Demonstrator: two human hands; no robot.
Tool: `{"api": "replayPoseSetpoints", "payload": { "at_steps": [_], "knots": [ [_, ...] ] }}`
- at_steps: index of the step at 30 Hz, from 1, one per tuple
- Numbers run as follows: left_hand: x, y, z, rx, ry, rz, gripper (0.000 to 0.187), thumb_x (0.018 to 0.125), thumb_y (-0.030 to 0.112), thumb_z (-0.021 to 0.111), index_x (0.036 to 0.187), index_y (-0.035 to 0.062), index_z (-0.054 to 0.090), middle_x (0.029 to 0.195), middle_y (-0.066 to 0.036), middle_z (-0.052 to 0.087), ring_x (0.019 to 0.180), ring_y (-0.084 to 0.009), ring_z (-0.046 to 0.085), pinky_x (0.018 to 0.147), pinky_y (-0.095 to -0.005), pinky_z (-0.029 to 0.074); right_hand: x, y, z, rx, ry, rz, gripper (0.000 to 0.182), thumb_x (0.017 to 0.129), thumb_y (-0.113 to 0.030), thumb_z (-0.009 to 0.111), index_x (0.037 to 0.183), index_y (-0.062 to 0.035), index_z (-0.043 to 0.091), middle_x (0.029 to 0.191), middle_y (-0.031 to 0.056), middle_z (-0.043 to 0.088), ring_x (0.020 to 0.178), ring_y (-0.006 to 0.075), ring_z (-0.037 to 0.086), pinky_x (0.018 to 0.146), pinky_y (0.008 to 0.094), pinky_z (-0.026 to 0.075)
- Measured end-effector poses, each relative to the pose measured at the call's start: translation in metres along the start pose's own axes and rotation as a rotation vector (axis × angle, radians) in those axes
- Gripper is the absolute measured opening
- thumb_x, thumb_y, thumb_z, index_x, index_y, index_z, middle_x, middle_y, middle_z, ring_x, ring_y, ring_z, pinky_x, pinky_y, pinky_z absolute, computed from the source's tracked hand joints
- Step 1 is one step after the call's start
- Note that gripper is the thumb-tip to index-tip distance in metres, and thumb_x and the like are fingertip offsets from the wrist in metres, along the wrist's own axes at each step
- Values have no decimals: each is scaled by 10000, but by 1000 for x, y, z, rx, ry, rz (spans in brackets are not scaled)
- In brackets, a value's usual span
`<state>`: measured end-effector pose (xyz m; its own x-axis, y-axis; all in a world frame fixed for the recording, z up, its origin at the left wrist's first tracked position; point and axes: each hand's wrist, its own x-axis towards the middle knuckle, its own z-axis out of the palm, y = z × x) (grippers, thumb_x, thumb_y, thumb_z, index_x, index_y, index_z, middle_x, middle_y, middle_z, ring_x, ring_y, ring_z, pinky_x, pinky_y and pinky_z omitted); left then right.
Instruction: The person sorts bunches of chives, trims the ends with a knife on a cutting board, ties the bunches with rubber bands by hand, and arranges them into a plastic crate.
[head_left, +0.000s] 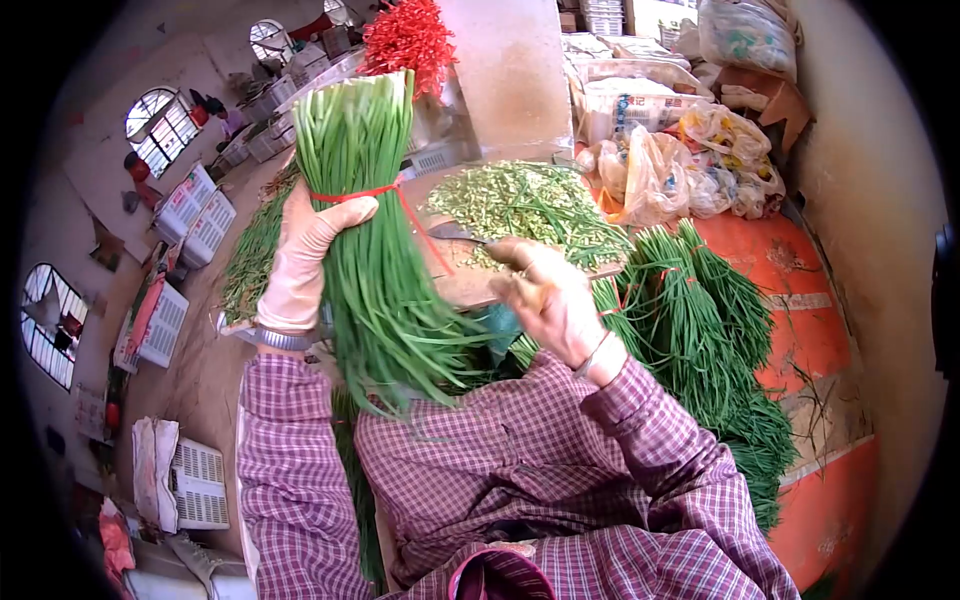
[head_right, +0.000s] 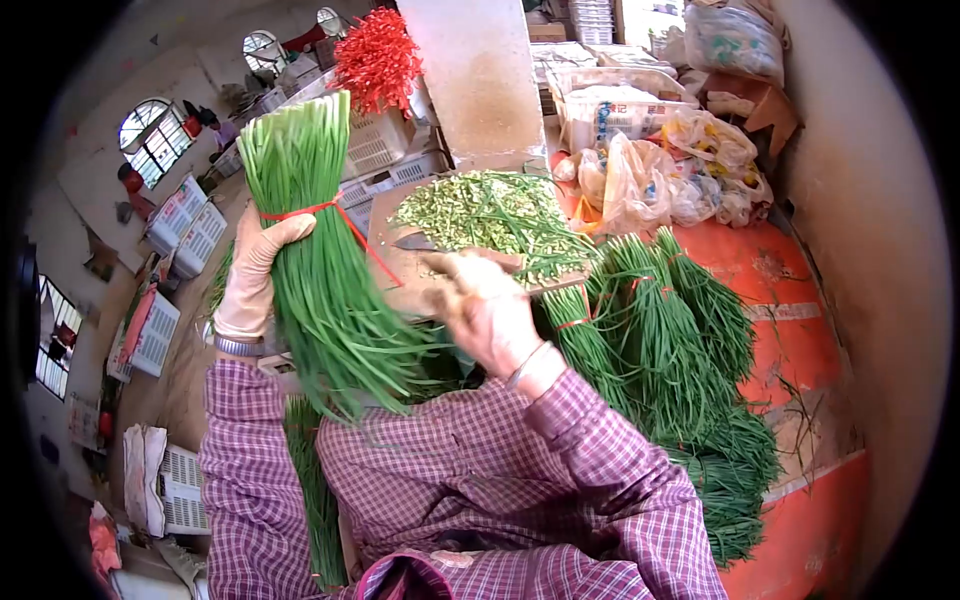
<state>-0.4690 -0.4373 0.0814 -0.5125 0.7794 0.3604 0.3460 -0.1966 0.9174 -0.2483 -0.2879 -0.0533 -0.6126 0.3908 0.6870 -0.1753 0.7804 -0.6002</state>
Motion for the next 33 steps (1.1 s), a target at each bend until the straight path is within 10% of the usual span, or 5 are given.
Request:
{"api": "replayPoseSetpoints", "payload": {
  "at_steps": [6, 10, 15, 23, 33],
  "knots": [
    [46, -60, -35, 803, -383, -53, 806, 591, 194, 845, 1337, 64, 567, 1095, -113, 713, 1010, -226, 670, 938, -324, 500, 47, 152, 46, -559, -8, 51, 266, 824, -253, 689, 1005, -62, 653, 912, 174, 635, 862, 373, 640, 754, 482, 524],
    [57, -136, -23, 710, -541, -216, 674, 568, 249, 848, 1175, 56, 630, 1028, -118, 710, 973, -277, 671, 898, -368, 508, 51, 196, 76, -738, -233, 58, 248, 859, -284, 670, 912, -47, 624, 887, 184, 642, 843, 364, 650, 709, 474, 530],
    [69, -180, -11, 512, -697, -455, 954, 597, 280, 887, 1428, 29, 490, 1279, -144, 651, 1175, -234, 599, 1043, -329, 429, 57, 198, 65, -551, -227, 112, 190, 943, -214, 579, 1011, -44, 632, 871, 202, 666, 803, 392, 660, 713, 474, 528],
    [76, -178, 27, 955, -541, -179, 1399, 535, 491, 914, 1557, -64, 136, 1555, -314, 307, 1463, -382, 313, 1203, -369, 270, 21, 125, 32, -242, -18, 235, 248, 1030, -269, 511, 1058, -38, 594, 874, 197, 624, 786, 398, 635, 682, 463, 499],
    [68, -215, 72, 1488, -229, -169, 1228, 493, 507, 914, 1496, 117, 324, 1206, -172, 586, 1102, -353, 617, 953, -476, 484, -21, 77, 35, -411, 3, 290, 185, 972, -204, 589, 1095, -66, 582, 848, 191, 648, 705, 399, 645, 612, 465, 510]
  ]
}}
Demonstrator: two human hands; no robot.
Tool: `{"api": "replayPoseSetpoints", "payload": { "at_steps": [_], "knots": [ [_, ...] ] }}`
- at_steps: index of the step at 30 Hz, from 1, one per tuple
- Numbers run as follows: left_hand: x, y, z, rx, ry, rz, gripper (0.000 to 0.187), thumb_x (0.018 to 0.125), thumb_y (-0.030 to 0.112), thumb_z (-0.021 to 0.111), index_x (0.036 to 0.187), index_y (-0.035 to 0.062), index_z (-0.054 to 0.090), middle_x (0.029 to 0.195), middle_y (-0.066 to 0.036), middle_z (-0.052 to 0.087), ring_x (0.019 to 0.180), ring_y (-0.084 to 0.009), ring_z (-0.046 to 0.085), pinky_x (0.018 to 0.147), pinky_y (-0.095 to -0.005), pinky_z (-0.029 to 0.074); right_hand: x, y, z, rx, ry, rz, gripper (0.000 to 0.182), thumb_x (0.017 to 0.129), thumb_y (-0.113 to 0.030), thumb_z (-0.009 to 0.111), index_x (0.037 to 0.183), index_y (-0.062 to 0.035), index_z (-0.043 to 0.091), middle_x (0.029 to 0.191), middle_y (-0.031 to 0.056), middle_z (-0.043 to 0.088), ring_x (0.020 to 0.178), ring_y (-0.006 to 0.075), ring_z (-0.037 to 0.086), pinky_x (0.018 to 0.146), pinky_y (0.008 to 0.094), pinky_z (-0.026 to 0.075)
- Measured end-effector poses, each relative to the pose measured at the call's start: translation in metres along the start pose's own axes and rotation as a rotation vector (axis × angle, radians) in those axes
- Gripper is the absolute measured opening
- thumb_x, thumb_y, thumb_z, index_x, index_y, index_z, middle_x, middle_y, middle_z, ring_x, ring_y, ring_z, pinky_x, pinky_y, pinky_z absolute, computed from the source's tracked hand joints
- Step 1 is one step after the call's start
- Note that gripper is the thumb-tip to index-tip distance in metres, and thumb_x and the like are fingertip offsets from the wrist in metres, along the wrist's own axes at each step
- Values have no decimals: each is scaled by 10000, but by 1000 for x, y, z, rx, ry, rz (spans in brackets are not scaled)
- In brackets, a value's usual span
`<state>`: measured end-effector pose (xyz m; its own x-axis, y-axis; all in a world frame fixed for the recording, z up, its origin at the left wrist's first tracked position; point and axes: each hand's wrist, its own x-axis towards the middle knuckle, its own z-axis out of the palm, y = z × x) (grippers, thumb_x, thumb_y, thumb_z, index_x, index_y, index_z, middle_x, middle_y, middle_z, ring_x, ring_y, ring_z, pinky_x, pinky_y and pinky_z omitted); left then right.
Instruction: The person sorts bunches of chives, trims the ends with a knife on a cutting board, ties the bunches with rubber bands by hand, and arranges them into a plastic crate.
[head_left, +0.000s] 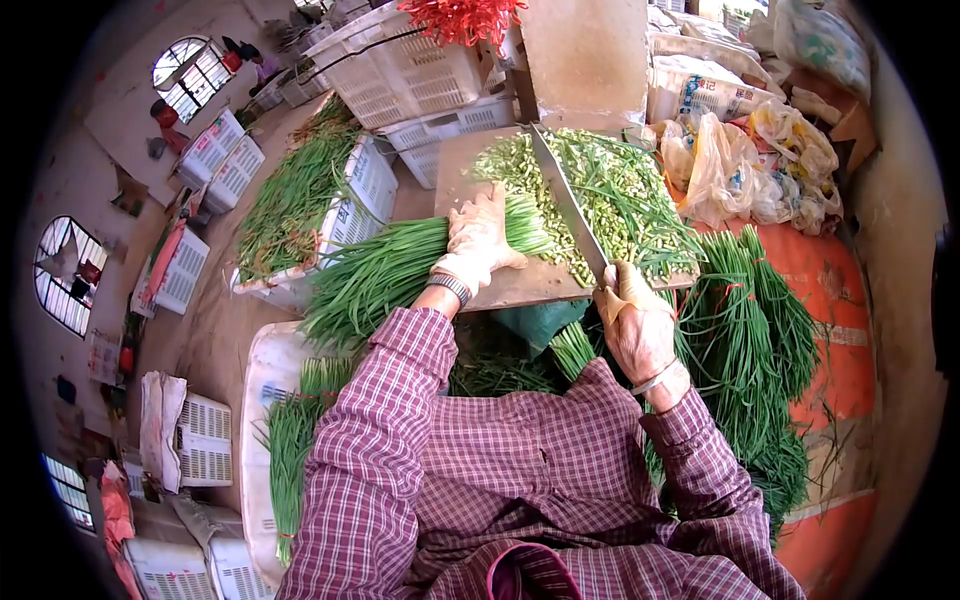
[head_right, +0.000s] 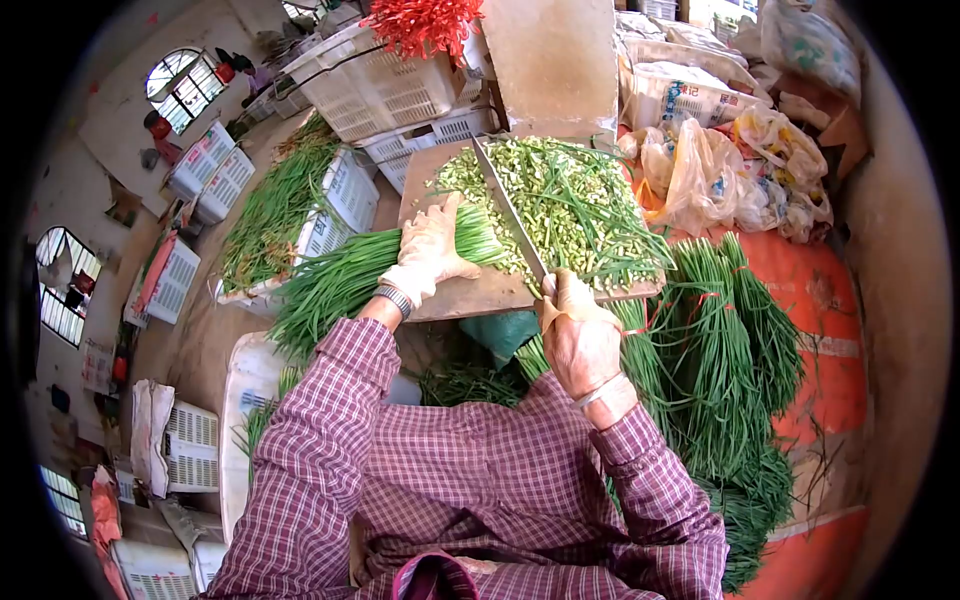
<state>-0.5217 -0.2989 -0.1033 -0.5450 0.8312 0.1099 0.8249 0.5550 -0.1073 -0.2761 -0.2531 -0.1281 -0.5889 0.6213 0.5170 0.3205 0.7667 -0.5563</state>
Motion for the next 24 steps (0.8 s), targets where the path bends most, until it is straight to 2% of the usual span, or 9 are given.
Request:
{"api": "replayPoseSetpoints", "payload": {
  "at_steps": [3, 9, 11, 15, 16, 19, 20, 24],
  "knots": [
    [1, 0, 5, 18, 20, -4, 1195, 508, 505, 906, 1490, 120, 344, 1181, -163, 592, 1094, -340, 623, 939, -461, 488, 0, -1, 8, -23, -43, 78, 187, 962, -199, 596, 1096, -68, 589, 841, 185, 652, 694, 397, 647, 610, 466, 516],
    [5, 0, 5, -1, -6, -21, 1057, 514, 480, 887, 1398, 119, 434, 1151, -150, 601, 1076, -319, 633, 930, -442, 487, -4, -1, 20, -27, -55, 45, 172, 962, -211, 595, 1045, -61, 586, 838, 184, 660, 677, 394, 649, 583, 468, 514],
    [4, -1, 9, -1, 65, 7, 1036, 513, 462, 885, 1382, 100, 451, 1132, -157, 605, 1065, -329, 634, 929, -446, 486, -6, 1, 27, -83, -44, 52, 161, 959, -216, 604, 998, -63, 571, 823, 186, 659, 660, 394, 647, 569, 469, 510],
    [4, -1, 9, -36, 80, 13, 971, 515, 429, 883, 1335, 79, 497, 1103, -172, 612, 1045, -352, 635, 933, -446, 491, -7, 2, 36, -127, -55, 12, 128, 970, -198, 585, 967, -79, 540, 701, 169, 643, 603, 385, 643, 540, 474, 501],
    [5, -2, 9, -42, 77, 11, 918, 525, 405, 882, 1306, 88, 517, 1094, -168, 613, 1027, -346, 640, 910, -438, 513, -6, 3, 38, -158, -77, 18, 168, 983, -220, 563, 966, -56, 530, 638, 163, 632, 588, 379, 647, 531, 478, 503],
    [3, -2, 7, -93, 77, 29, 888, 532, 387, 881, 1291, 97, 524, 1081, -164, 613, 1008, -338, 645, 883, -430, 535, -1, 9, 38, -206, -116, -20, 230, 991, -256, 542, 942, -32, 519, 608, 172, 625, 578, 377, 649, 528, 485, 507],
    [2, -3, 7, -97, 78, 26, 888, 532, 387, 881, 1291, 97, 524, 1081, -164, 613, 1008, -338, 645, 883, -430, 535, 2, 14, 38, -196, -146, -31, 268, 1002, -275, 514, 933, -16, 519, 607, 192, 627, 601, 376, 659, 539, 484, 516],
    [3, -3, 9, -108, 114, 65, 854, 535, 381, 878, 1267, 101, 540, 1063, -164, 613, 987, -332, 652, 859, -426, 547, 23, 23, 25, -84, -280, -45, 283, 961, -261, 550, 955, 20, 520, 667, 223, 646, 664, 427, 661, 617, 508, 532]
  ]
}}
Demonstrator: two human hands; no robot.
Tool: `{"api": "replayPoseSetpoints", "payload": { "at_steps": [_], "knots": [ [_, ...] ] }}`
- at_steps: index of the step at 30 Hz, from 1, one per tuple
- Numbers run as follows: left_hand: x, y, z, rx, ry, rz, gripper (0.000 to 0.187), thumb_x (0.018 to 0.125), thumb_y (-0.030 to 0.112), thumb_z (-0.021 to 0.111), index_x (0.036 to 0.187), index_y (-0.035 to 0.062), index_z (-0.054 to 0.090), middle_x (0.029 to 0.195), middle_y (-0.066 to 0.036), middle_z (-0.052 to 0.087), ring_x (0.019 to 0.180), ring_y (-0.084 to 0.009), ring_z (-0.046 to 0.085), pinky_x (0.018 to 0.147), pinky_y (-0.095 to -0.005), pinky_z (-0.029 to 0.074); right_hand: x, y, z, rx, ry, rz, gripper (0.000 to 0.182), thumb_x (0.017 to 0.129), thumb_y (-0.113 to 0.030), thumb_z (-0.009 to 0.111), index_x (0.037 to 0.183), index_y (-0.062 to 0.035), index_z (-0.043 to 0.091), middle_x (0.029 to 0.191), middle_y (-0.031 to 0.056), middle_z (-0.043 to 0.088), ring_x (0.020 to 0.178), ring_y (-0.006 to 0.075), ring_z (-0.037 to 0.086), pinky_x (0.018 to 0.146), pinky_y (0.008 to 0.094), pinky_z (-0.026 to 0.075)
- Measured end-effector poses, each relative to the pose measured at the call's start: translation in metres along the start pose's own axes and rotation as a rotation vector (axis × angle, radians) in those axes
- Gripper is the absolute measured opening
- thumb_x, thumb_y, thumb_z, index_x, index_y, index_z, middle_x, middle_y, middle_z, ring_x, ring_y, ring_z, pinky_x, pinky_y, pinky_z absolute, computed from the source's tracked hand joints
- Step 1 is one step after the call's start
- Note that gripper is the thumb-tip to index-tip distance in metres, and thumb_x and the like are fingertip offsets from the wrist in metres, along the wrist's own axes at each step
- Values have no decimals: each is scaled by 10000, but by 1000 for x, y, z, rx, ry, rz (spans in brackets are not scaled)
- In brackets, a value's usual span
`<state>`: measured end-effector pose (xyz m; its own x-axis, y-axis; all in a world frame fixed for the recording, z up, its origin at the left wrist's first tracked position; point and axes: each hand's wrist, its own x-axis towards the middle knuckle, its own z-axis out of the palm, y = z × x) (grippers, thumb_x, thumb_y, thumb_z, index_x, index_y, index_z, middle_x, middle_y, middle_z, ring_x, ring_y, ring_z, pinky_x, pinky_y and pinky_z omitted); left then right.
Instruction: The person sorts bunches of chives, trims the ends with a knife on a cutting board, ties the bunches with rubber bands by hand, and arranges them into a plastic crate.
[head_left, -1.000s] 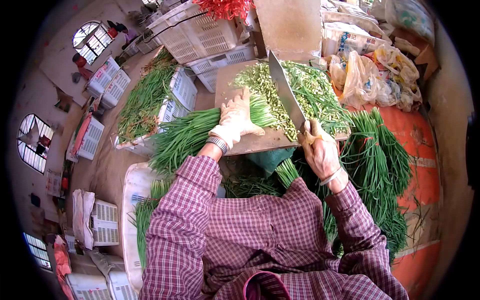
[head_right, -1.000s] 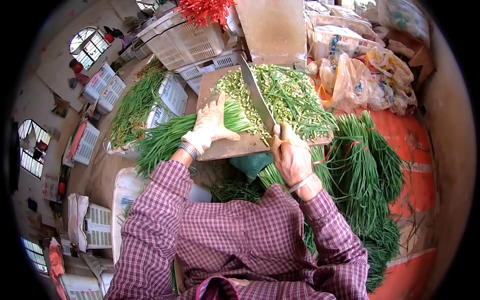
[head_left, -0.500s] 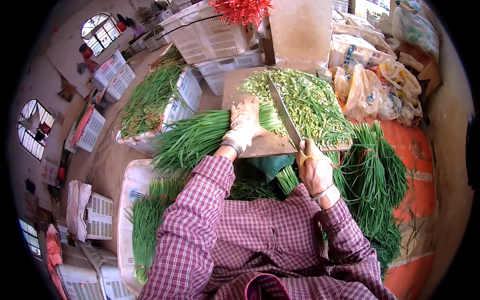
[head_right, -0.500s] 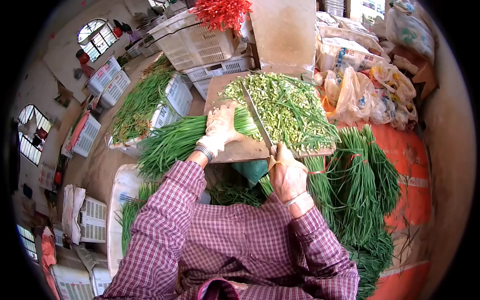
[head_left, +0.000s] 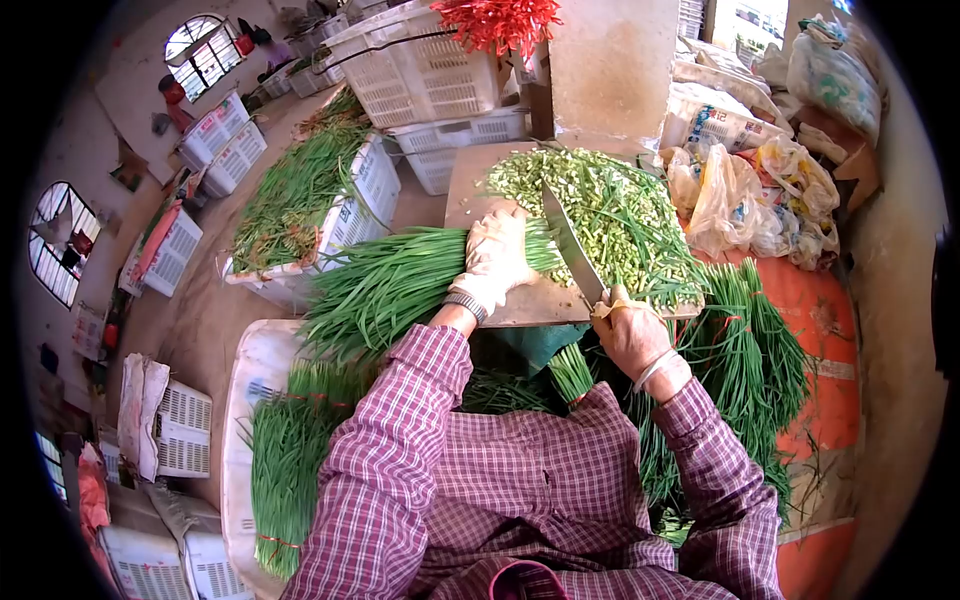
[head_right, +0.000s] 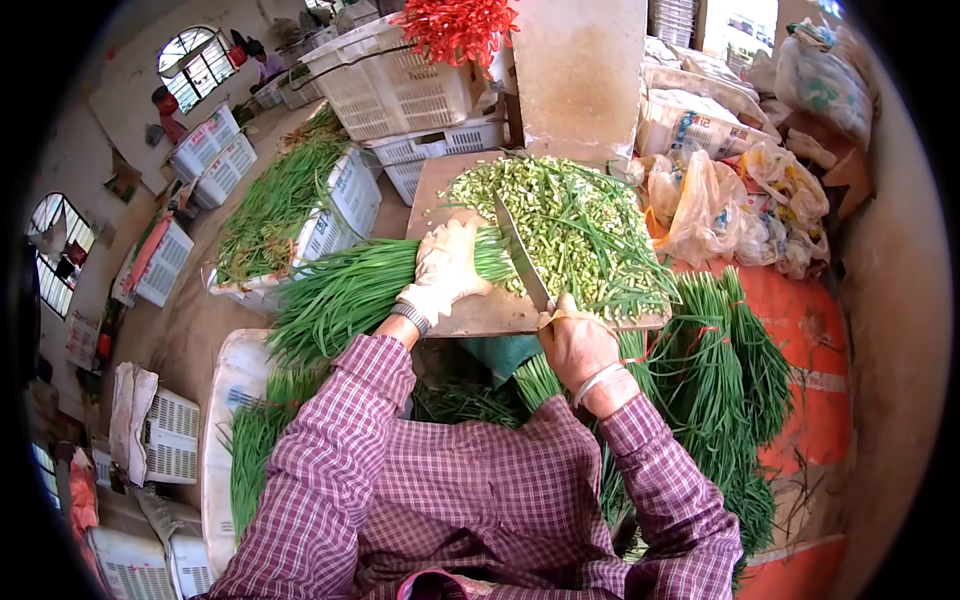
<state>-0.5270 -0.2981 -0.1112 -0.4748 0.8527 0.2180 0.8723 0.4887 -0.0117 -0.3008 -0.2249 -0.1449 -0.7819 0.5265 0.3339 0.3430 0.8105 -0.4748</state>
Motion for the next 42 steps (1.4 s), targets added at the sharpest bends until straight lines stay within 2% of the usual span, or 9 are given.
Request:
{"api": "replayPoseSetpoints", "payload": {
  "at_steps": [8, 13, 19, 26, 30, 33, 37, 40, 42],
  "knots": [
    [2, 0, 2, -14, 21, 30, 746, 528, 373, 865, 1145, 60, 587, 1029, -172, 618, 938, -323, 664, 815, -411, 562, 47, 6, -30, 93, -468, 38, 280, 927, -240, 556, 885, 13, 669, 796, 250, 664, 793, 442, 659, 755, 499, 532],
    [2, -1, 3, -1, 35, 37, 733, 524, 367, 857, 1128, 55, 584, 1013, -181, 619, 933, -329, 664, 805, -416, 564, 76, 18, 20, 37, -325, -160, 280, 923, -259, 558, 952, -5, 672, 913, 252, 688, 856, 415, 675, 788, 498, 534],
    [4, -1, 1, -19, 27, -13, 745, 523, 370, 879, 1121, 41, 583, 1030, -169, 640, 945, -313, 671, 802, -414, 566, 96, -7, 66, -83, -139, 142, 270, 926, -242, 554, 1042, -3, 605, 922, 243, 710, 877, 393, 709, 791, 482, 567],
    [2, -5, 6, -28, 28, -2, 1061, 520, 422, 894, 1407, 39, 455, 1076, -175, 627, 1010, -340, 656, 867, -432, 551, 84, 41, 32, -304, -44, 56, 240, 922, -257, 590, 987, -28, 562, 801, 224, 693, 760, 388, 700, 673, 482, 550],
    [-12, -4, -6, -142, -11, -2, 1345, 553, 464, 914, 1582, 83, 135, 1549, -182, 333, 1461, -355, 285, 1204, -552, 195, 113, 37, 31, -368, -71, -18, 319, 897, -363, 658, 975, -55, 635, 876, 170, 721, 802, 344, 715, 701, 455, 560],
    [-58, 2, -15, -249, 195, 81, 1151, 630, 494, 880, 1538, 89, 299, 1534, -194, 345, 1451, -365, 293, 1197, -537, 220, 114, 13, -2, -461, -212, -93, 411, 838, -420, 735, 1012, -60, 640, 973, 190, 710, 906, 342, 701, 740, 453, 557],
    [-147, 35, -42, -1286, 2, -12, 577, 859, 268, 801, 1334, 27, 577, 1266, -124, 630, 1235, -225, 567, 1048, -374, 468, 121, -34, -34, -346, 50, -267, 573, 692, -375, 861, 1112, -69, 618, 1039, 150, 659, 973, 320, 658, 812, 419, 539],
    [-166, 43, -40, -2006, -289, -320, 465, 887, 161, 781, 1267, -46, 608, 1216, -120, 673, 1071, -147, 653, 962, -273, 514, 138, -76, 0, -407, -43, -493, 835, 639, -400, 890, 1343, -112, 546, 1170, 131, 634, 1095, 291, 615, 915, 406, 505],
    [-171, 33, -29, -2026, -180, -362, 480, 905, 199, 762, 1296, -25, 598, 1204, -92, 677, 1097, -139, 642, 973, -279, 498, 153, -88, 41, -378, -93, -620, 1102, 521, -354, 945, 1458, -63, 442, 1219, 171, 613, 1106, 358, 602, 948, 426, 487]
  ]
}}
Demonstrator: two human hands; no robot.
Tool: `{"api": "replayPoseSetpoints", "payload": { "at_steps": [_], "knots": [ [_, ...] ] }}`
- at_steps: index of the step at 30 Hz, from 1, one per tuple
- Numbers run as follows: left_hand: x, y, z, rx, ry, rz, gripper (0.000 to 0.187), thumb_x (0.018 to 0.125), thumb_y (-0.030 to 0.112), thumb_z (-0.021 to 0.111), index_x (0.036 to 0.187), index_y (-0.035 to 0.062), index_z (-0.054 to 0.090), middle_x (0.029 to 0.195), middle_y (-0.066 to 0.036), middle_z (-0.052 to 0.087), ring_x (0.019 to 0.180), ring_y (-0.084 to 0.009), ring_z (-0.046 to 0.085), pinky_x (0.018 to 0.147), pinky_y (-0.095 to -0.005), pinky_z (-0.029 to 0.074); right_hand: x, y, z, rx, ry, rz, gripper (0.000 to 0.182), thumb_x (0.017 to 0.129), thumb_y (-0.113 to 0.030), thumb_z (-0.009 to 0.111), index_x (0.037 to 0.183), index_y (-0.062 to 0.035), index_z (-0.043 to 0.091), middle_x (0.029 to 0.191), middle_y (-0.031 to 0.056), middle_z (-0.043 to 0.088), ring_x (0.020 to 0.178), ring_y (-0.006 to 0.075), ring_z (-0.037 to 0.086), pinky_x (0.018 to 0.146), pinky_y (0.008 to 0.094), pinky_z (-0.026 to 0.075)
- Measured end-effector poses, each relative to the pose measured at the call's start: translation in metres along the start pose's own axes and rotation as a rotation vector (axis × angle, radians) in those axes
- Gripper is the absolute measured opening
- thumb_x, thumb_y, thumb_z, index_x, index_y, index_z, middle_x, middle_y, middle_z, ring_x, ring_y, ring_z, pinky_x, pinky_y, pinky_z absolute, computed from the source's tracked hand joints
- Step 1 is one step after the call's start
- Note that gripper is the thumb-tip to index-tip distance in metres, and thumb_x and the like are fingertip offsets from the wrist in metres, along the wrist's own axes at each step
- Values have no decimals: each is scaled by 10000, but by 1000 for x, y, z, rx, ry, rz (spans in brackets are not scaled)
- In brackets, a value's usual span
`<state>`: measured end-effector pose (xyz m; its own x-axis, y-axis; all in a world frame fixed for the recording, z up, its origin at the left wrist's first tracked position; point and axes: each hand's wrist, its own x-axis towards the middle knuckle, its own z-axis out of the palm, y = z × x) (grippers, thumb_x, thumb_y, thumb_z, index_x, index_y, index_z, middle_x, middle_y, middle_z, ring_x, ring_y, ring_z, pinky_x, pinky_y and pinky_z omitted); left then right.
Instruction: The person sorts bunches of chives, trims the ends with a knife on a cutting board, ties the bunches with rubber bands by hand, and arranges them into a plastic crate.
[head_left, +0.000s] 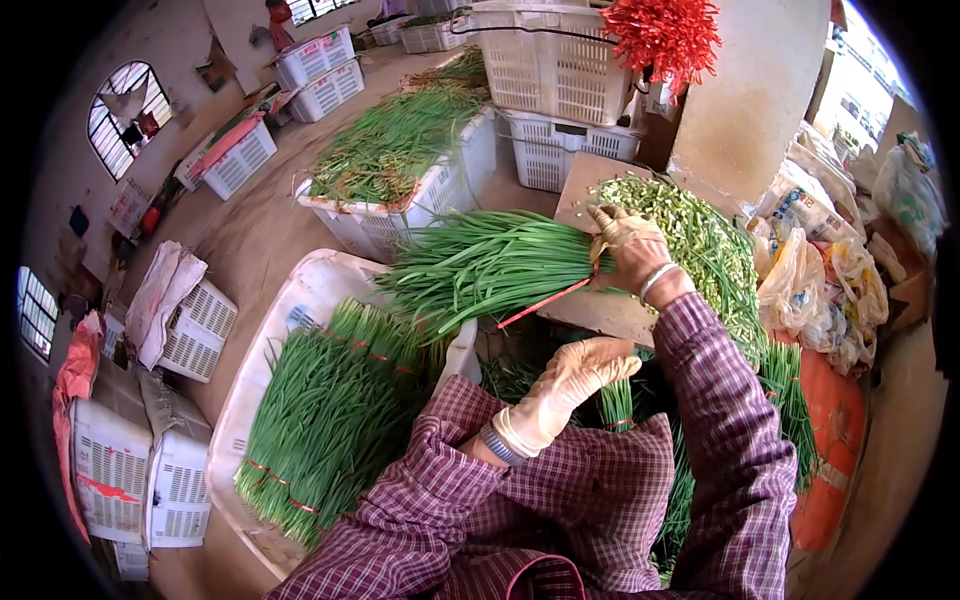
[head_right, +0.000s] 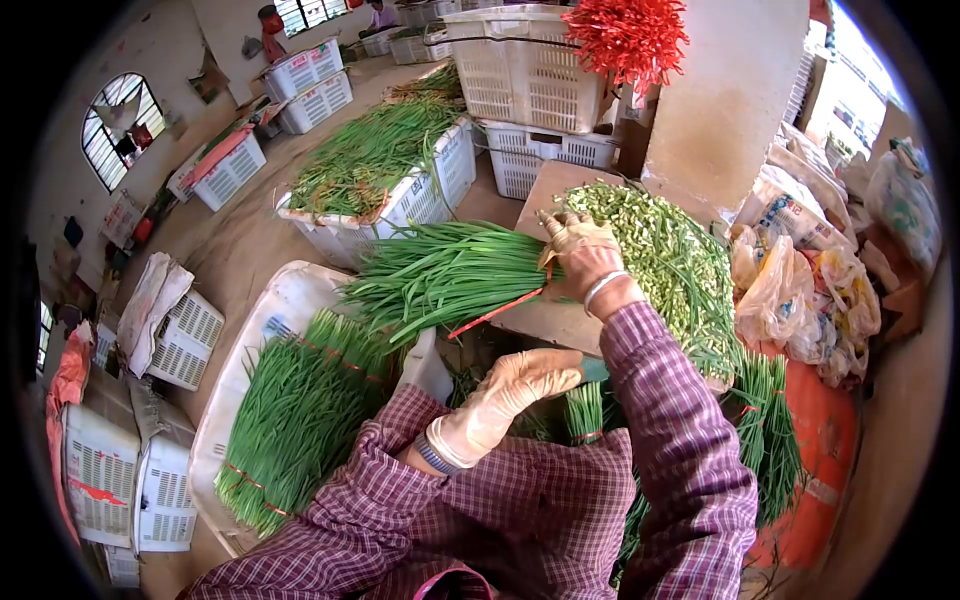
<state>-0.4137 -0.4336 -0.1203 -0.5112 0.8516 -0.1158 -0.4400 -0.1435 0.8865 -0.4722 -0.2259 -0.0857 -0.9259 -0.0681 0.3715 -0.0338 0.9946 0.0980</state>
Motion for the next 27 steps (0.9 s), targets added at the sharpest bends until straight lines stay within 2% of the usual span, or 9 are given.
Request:
{"api": "replayPoseSetpoints", "payload": {
  "at_steps": [3, 5, 9, 11, 15, 18, 21, 23, 27],
  "knots": [
    [0, -6, -21, -27, 81, 75, 557, 939, 355, 712, 1354, 13, 569, 1211, -54, 673, 1106, -146, 632, 973, -308, 469, 26, -9, 17, 153, -330, -33, 1133, 482, -404, 933, 1451, -63, 457, 1190, 174, 657, 1111, 352, 621, 965, 404, 486],
    [0, -4, -23, -7, 146, 1, 633, 931, 475, 684, 1359, 25, 564, 1232, -49, 662, 1092, -155, 622, 956, -331, 456, 31, -8, 16, 160, -339, 1, 1005, 501, -427, 890, 1375, -65, 550, 1093, 199, 688, 1046, 343, 658, 927, 407, 512],
    [17, -7, -24, -84, 268, 20, 674, 886, 567, 696, 1366, 113, 562, 1338, -71, 591, 1254, -226, 519, 1036, -412, 384, 0, -39, -12, 264, -137, 147, 1018, 571, -470, 854, 1395, 14, 500, 989, 245, 693, 969, 360, 679, 849, 431, 544],
    [22, 5, -20, -211, 421, 181, 658, 810, 600, 757, 1268, 145, 633, 1150, 48, 645, 1077, -101, 535, 928, -379, 390, -20, -55, -7, 384, -24, 236, 1013, 609, -464, 838, 1416, 22, 465, 1013, 249, 688, 972, 367, 681, 840, 437, 550],
    [16, 12, -35, -398, 506, 563, 496, 875, 199, 787, 1288, 2, 594, 1221, -100, 662, 1126, -192, 625, 982, -327, 518, -56, -115, -48, 542, -98, 330, 1138, 634, -439, 865, 1496, 49, 305, 1096, 240, 648, 1044, 371, 633, 920, 444, 518],
    [-29, 42, -28, -394, 526, 513, 384, 857, 147, 792, 1173, -7, 639, 1121, -97, 698, 1014, -191, 690, 940, -319, 569, -80, -124, -59, 891, 60, 129, 1200, 688, -513, 868, 1501, 101, 235, 1241, 282, 595, 1132, 415, 601, 964, 446, 494],
    [-71, 62, -36, -274, 441, 523, 352, 875, 161, 758, 1184, 42, 640, 1095, -40, 695, 974, -158, 683, 900, -317, 571, -98, -121, -96, 837, 223, 12, 840, 788, -414, 826, 1362, 97, 486, 1217, 267, 620, 1117, 401, 617, 953, 425, 502],
    [-109, 82, -17, -172, 484, 532, 309, 878, 165, 756, 1141, 33, 659, 1083, -38, 701, 966, -148, 683, 893, -310, 571, -105, -129, -129, 790, 502, 40, 363, 906, -152, 720, 1193, 50, 629, 1012, 183, 684, 881, 272, 684, 791, 347, 542],
    [-166, 88, 14, -38, 547, 597, 366, 836, 123, 788, 1145, -14, 648, 1046, -71, 712, 937, -151, 693, 872, -303, 577, -121, -186, -196, 1466, 356, 217, 185, 934, -48, 649, 1107, 17, 656, 834, 82, 660, 755, 151, 635, 722, 271, 515]
  ]
}}
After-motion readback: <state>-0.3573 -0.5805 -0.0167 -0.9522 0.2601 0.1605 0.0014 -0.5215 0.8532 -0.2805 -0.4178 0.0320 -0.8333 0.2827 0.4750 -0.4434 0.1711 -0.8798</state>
